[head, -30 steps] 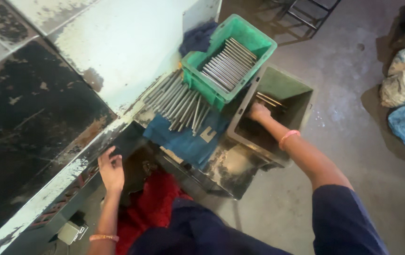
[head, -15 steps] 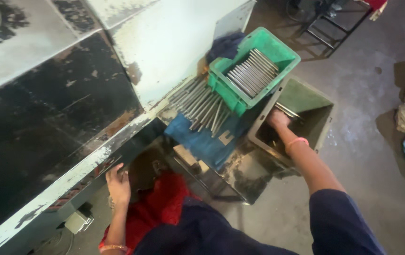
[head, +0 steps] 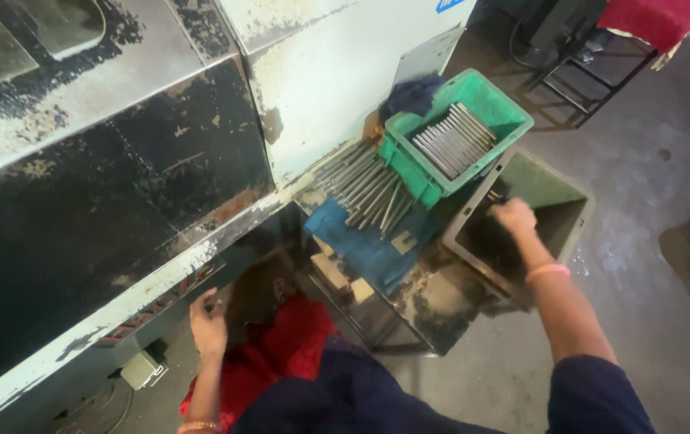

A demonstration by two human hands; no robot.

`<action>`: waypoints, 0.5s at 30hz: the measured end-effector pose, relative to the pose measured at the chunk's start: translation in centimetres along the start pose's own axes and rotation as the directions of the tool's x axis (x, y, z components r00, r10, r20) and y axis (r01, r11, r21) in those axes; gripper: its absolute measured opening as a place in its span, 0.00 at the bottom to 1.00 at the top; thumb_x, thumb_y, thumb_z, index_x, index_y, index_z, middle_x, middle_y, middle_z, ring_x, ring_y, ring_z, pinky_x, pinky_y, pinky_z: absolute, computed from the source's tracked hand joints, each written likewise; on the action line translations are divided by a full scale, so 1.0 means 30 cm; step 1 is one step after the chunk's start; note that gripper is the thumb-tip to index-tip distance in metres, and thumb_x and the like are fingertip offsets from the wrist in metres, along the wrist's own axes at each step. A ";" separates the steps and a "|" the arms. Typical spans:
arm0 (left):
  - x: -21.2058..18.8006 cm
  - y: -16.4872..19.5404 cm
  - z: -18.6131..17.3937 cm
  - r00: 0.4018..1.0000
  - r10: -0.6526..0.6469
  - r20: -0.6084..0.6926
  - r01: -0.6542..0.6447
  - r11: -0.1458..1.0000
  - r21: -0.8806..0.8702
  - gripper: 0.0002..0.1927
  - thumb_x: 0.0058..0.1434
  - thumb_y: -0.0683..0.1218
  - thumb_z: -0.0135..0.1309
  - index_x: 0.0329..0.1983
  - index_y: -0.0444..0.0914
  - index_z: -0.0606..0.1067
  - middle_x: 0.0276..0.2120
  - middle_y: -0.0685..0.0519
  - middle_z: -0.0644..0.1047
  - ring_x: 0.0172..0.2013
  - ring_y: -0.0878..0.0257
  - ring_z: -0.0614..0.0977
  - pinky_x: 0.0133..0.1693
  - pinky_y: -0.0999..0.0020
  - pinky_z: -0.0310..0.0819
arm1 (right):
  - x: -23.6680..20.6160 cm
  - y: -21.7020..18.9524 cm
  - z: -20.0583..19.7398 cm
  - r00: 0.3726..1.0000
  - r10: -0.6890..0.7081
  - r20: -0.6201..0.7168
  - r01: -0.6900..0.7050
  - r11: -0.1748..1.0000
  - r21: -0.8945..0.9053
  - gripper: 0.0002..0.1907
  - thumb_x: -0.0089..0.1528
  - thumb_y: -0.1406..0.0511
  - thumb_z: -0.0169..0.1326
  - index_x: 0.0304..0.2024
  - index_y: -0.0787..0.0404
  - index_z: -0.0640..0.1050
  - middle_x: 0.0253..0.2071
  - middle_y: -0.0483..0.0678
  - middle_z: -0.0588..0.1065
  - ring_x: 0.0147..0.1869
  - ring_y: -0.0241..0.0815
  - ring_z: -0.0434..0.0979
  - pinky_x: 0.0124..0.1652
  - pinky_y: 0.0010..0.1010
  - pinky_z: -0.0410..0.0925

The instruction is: The person repeatedly picks up metal rods from a green bin, wipes each one with a dark cloth, and places them on a blue mat. They also open the machine door, insert a rod into the internal mechanism, and close the door before resuming wiping.

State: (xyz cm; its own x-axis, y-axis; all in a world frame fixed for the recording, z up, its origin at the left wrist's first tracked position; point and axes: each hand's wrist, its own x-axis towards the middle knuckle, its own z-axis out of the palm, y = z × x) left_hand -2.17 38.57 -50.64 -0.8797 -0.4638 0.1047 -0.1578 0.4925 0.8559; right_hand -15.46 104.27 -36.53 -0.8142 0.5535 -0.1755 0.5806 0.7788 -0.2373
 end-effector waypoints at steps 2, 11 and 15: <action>-0.006 0.020 0.013 0.999 0.024 0.041 -0.018 0.991 -0.133 0.15 0.67 0.40 0.55 0.56 0.38 0.77 0.50 0.46 0.80 0.47 0.56 0.82 0.51 0.63 0.75 | -0.009 0.031 -0.067 0.997 0.014 -0.082 0.005 0.975 0.222 0.26 0.49 0.54 0.68 0.39 0.69 0.84 0.39 0.63 0.81 0.44 0.59 0.83 0.44 0.45 0.74; -0.079 0.539 0.192 0.852 0.297 0.431 -0.036 0.855 -0.518 0.12 0.68 0.41 0.53 0.53 0.37 0.79 0.50 0.52 0.82 0.49 0.64 0.83 0.54 0.70 0.75 | -0.198 0.005 -0.295 0.987 -0.147 -0.072 0.061 -0.083 0.995 0.11 0.54 0.70 0.58 0.40 0.62 0.77 0.32 0.48 0.76 0.32 0.44 0.78 0.34 0.34 0.74; -0.172 0.861 0.217 0.623 0.683 0.380 -0.467 0.715 -0.520 0.17 0.66 0.43 0.55 0.58 0.39 0.76 0.50 0.48 0.81 0.50 0.57 0.84 0.52 0.67 0.77 | -0.322 -0.150 -0.258 0.938 -0.347 -0.004 -0.087 -0.248 0.965 0.14 0.55 0.71 0.56 0.45 0.61 0.77 0.34 0.48 0.76 0.34 0.43 0.78 0.38 0.33 0.74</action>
State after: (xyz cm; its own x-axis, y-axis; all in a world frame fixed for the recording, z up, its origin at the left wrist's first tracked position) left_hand -4.63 58.47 -32.39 -0.8267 0.3277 0.4573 0.5310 0.1862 0.8266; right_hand -10.24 97.70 -26.36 -0.9649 0.2506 -0.0781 -0.0680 -0.5262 -0.8476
